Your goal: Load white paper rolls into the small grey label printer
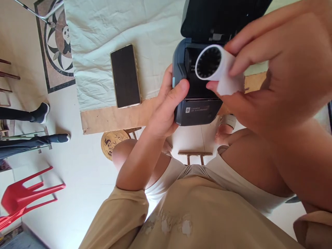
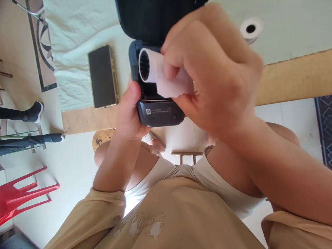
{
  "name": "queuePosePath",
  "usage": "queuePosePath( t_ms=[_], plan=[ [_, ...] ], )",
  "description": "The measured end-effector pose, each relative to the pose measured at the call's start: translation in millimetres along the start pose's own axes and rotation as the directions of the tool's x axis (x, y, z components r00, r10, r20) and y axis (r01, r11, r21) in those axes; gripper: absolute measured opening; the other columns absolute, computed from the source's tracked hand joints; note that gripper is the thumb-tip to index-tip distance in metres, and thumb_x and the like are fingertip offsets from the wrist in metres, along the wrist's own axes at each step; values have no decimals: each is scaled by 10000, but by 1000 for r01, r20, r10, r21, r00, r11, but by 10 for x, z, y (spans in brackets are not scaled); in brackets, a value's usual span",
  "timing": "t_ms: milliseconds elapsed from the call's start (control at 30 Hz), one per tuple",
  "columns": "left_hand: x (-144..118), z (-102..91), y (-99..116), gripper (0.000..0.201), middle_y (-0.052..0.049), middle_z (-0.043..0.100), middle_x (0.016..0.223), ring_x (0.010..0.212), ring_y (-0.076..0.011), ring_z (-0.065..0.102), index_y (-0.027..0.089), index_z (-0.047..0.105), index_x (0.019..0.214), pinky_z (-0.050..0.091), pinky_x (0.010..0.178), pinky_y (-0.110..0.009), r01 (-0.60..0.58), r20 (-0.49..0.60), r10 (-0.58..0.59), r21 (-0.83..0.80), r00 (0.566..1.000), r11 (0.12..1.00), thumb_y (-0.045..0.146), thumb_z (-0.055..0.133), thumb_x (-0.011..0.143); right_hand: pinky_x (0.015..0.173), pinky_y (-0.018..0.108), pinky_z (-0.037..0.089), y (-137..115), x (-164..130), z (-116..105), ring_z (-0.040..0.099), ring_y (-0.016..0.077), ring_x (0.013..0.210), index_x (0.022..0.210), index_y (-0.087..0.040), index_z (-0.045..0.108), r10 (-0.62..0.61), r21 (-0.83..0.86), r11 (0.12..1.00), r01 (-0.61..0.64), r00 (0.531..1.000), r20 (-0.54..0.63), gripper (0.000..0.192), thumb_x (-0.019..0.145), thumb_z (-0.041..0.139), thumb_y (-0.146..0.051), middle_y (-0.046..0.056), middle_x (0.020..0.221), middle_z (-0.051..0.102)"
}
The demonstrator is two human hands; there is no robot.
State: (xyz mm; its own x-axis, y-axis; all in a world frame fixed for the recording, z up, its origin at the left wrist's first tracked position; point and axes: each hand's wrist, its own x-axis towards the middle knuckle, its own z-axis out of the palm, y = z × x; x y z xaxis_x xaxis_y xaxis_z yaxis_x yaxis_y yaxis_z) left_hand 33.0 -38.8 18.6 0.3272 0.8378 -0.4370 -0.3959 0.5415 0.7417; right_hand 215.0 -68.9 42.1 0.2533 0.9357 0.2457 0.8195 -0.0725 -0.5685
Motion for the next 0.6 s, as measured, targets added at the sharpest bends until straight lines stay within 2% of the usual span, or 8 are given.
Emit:
queuePosePath(
  t_ms=[67, 133, 200, 267, 300, 400, 500, 600],
  plan=[
    [2, 37, -8, 615, -55, 997, 1294, 1703, -422, 800, 407, 850, 1611, 692, 1334, -418, -5, -21, 3, -89, 1000, 996, 633, 995, 1058, 1237, 535, 755, -34, 8, 31, 846, 283, 1436, 1011, -274, 787, -179, -142, 974, 179, 984, 13, 334, 1226, 582, -427, 26, 1244, 848],
    [-4, 47, -6, 583, -48, 993, 1274, 1651, -400, 839, 399, 820, 1668, 711, 1306, -401, 26, -21, -30, -156, 999, 987, 570, 937, 1123, 1161, 484, 740, 45, -3, 109, 887, 228, 1323, 1066, -264, 808, -373, -191, 912, 362, 927, -24, 260, 1175, 574, -239, -27, 1358, 902],
    [-6, 22, 1, 510, -45, 983, 1247, 1609, -378, 866, 381, 792, 1705, 731, 1267, -391, 83, -19, -88, -187, 996, 979, 451, 828, 1201, 1060, 416, 719, 183, -21, 218, 901, 193, 1266, 1101, -250, 815, -522, -128, 853, 506, 838, -162, 202, 1166, 644, -164, -41, 1453, 911],
    [5, -32, -2, 462, -57, 973, 1223, 1597, -384, 867, 349, 801, 1668, 741, 1237, -397, 106, -6, -109, -186, 994, 977, 375, 769, 1208, 988, 385, 684, 299, -43, 309, 895, 179, 1193, 1116, -253, 808, -595, -81, 792, 605, 734, -327, 119, 1184, 745, -178, -21, 1350, 908],
    [15, -65, -9, 429, -66, 970, 1220, 1598, -402, 861, 341, 821, 1607, 744, 1226, -405, 90, 12, -89, -178, 996, 980, 386, 793, 1181, 963, 384, 667, 331, -59, 338, 886, 180, 1156, 1136, -267, 807, -607, -64, 773, 631, 705, -367, 90, 1180, 790, -190, -17, 1263, 891],
    [48, -162, -33, 310, -65, 962, 1231, 1537, -423, 879, 331, 833, 1377, 750, 1153, -400, -3, 94, 17, -140, 995, 990, 418, 898, 1086, 878, 432, 593, 302, -142, 366, 860, 198, 1043, 1178, -305, 805, -651, -8, 719, 695, 669, -358, 130, 1144, 863, -193, -29, 1115, 856],
    [56, -224, -22, 168, 4, 920, 1167, 1268, -279, 944, 296, 775, 1282, 720, 990, -315, -42, 167, 60, -109, 984, 993, 276, 798, 1117, 813, 484, 533, 196, -264, 376, 871, 219, 1028, 1180, -331, 790, -688, 58, 675, 736, 655, -313, 140, 1154, 849, -206, -60, 1037, 863],
    [30, -244, 12, 272, 36, 858, 1118, 1039, -157, 871, 280, 745, 1266, 681, 951, -263, -43, 175, 60, -102, 983, 994, 152, 842, 1046, 900, 513, 652, 224, -316, 369, 903, 235, 1151, 1223, -384, 840, -702, 101, 659, 745, 658, -272, 58, 1220, 829, -441, -38, 957, 829]
  ],
)
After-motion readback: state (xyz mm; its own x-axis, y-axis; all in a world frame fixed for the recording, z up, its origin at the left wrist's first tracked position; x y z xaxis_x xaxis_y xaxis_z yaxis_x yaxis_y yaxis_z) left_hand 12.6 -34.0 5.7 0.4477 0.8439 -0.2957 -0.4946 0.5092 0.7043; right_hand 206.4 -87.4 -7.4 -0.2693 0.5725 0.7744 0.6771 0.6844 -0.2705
